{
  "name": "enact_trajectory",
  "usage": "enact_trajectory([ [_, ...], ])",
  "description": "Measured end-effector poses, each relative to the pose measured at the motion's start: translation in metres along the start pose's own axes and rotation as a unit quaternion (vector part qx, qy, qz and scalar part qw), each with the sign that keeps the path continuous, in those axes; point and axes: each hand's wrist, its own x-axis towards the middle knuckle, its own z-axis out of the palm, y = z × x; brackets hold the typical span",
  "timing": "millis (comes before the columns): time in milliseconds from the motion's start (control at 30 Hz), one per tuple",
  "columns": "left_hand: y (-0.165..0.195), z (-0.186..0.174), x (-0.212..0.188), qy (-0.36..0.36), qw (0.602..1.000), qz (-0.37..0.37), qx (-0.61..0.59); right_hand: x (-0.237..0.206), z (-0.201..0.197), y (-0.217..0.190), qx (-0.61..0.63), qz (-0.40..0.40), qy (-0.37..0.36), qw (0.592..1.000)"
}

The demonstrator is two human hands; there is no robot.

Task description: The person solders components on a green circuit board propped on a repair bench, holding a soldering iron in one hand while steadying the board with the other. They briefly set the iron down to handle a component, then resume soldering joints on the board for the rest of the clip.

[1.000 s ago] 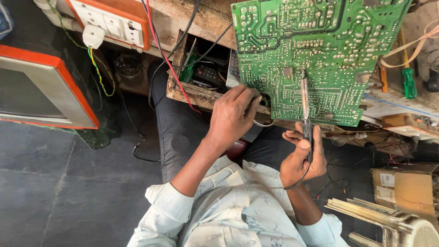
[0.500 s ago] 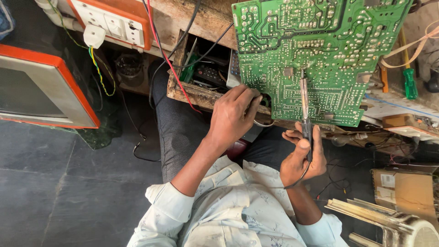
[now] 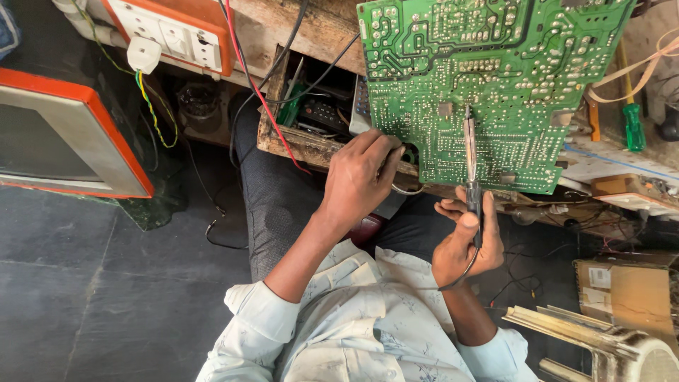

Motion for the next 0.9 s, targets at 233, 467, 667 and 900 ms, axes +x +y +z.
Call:
enact_trajectory([
  [233, -0.0007, -0.0005, 0.0003, 0.0, 1.0, 0.002, 0.003, 0.0003, 0.0001, -0.0009, 0.004, 0.007, 0.0, 1.0],
  [467, 0.0002, 0.0002, -0.0001, 0.002, 1.0, 0.001, 0.001, 0.0007, 0.0007, -0.0012, -0.004, -0.003, -0.014, 1.0],
  [667, 0.0005, -0.0003, 0.0003, -0.003, 1.0, -0.006, 0.0, 0.0011, -0.0017, -0.0003, -0.003, -0.002, -0.023, 1.0],
  [900, -0.0006, 0.0003, 0.0001, -0.002, 1.0, -0.002, -0.002, 0.0, -0.0007, 0.001, -0.011, 0.002, -0.009, 1.0],
])
